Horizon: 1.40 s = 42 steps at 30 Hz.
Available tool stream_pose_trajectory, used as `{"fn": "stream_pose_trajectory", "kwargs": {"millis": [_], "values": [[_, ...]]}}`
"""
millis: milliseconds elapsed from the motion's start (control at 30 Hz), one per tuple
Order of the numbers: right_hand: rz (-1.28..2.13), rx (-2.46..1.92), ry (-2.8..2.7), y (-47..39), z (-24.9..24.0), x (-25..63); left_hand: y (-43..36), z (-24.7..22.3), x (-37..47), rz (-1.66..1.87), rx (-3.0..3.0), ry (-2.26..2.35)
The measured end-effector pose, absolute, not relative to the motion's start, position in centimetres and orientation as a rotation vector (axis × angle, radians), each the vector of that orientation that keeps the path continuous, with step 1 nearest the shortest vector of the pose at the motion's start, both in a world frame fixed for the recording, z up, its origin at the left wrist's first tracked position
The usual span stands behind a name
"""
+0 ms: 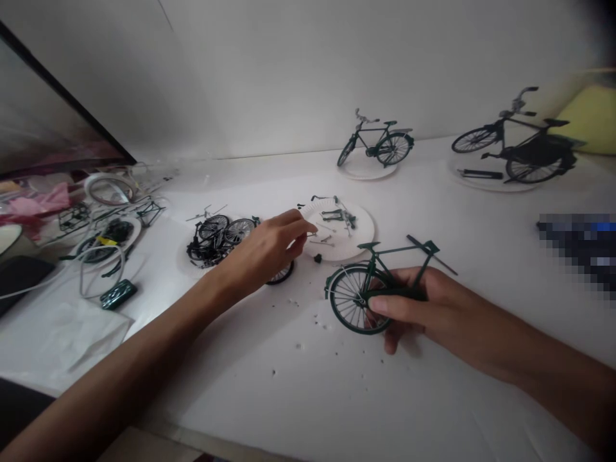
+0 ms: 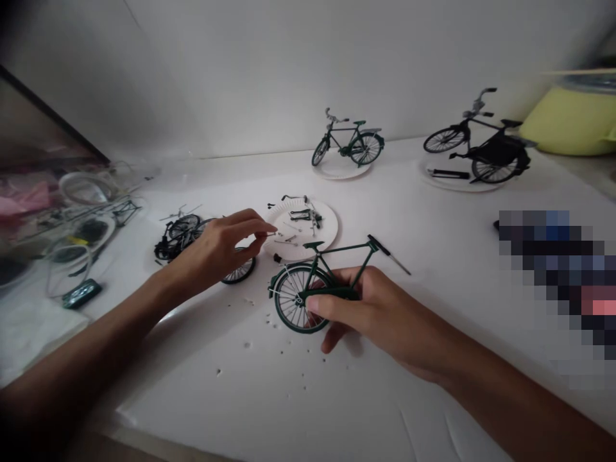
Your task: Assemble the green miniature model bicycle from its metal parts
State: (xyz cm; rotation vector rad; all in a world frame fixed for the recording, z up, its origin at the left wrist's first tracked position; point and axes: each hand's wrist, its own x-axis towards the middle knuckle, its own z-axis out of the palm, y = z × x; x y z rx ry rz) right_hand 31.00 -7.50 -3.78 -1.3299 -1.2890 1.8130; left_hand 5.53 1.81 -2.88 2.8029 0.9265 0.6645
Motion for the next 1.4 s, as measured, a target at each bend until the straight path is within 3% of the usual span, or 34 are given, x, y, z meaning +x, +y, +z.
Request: {"fn": "stream_pose_trajectory", "kwargs": {"millis": [367, 700, 1400], "values": [[1.780, -1.223, -1.178, -7.5, -3.5, 30.5, -3.7, 0.2, 8.5, 1.137, 2.533, 0.756], [1.780, -1.151, -1.156, -7.4, -3.6, 30.5, -4.6, -2.1, 10.0, 1.182, 2.410, 0.625], [1.777, -1.141, -1.154, -7.6, -3.3, 30.5, -4.9, -1.5, 10.0, 1.135, 2.550, 0.667]]}}
